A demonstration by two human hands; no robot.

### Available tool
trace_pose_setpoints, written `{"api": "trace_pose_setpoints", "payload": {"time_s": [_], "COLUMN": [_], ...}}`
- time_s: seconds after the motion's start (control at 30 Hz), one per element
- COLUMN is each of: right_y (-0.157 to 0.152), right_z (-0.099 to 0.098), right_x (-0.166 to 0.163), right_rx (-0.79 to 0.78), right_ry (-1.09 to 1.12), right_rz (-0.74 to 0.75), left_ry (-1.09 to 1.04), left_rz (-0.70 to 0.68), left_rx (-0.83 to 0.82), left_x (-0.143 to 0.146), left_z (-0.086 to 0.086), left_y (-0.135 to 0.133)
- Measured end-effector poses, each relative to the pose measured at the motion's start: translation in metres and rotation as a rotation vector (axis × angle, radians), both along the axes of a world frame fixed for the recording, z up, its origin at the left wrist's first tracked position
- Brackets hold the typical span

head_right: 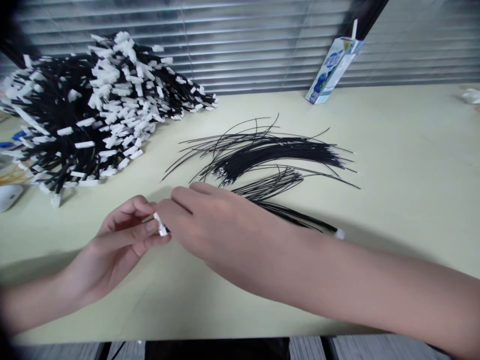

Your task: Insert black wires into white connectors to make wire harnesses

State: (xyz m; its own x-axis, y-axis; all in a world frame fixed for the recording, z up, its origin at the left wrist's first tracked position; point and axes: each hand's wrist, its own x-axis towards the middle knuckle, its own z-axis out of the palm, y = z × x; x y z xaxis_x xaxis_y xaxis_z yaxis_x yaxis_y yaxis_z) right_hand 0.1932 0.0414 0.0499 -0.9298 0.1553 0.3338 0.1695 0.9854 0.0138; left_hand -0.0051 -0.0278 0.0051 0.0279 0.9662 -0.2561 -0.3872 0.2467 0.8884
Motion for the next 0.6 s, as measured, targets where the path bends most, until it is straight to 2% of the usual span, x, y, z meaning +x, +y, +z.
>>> {"api": "trace_pose_setpoints", "payload": {"time_s": [0.23, 0.4, 0.6], "right_y": [-0.0001, 0.0020, 0.0012], "right_z": [0.0038, 0.0055, 0.0064], "right_x": [0.0012, -0.0006, -0.0039], "right_rx": [-0.046, -0.189, -0.228], "right_ry": [0.074, 0.004, -0.015], "right_rz": [-0.076, -0.120, -0.138], "left_ry": [0.009, 0.009, 0.011], "left_rz": [0.013, 0.006, 0.019], "left_rx": [-0.011, -0.007, -0.012], "left_x": [0.0003, 0.0007, 0.0004], "left_z": [0.0011, 0.0010, 0.0006], "left_y": [-0.0006, -0.0010, 0.0001]}}
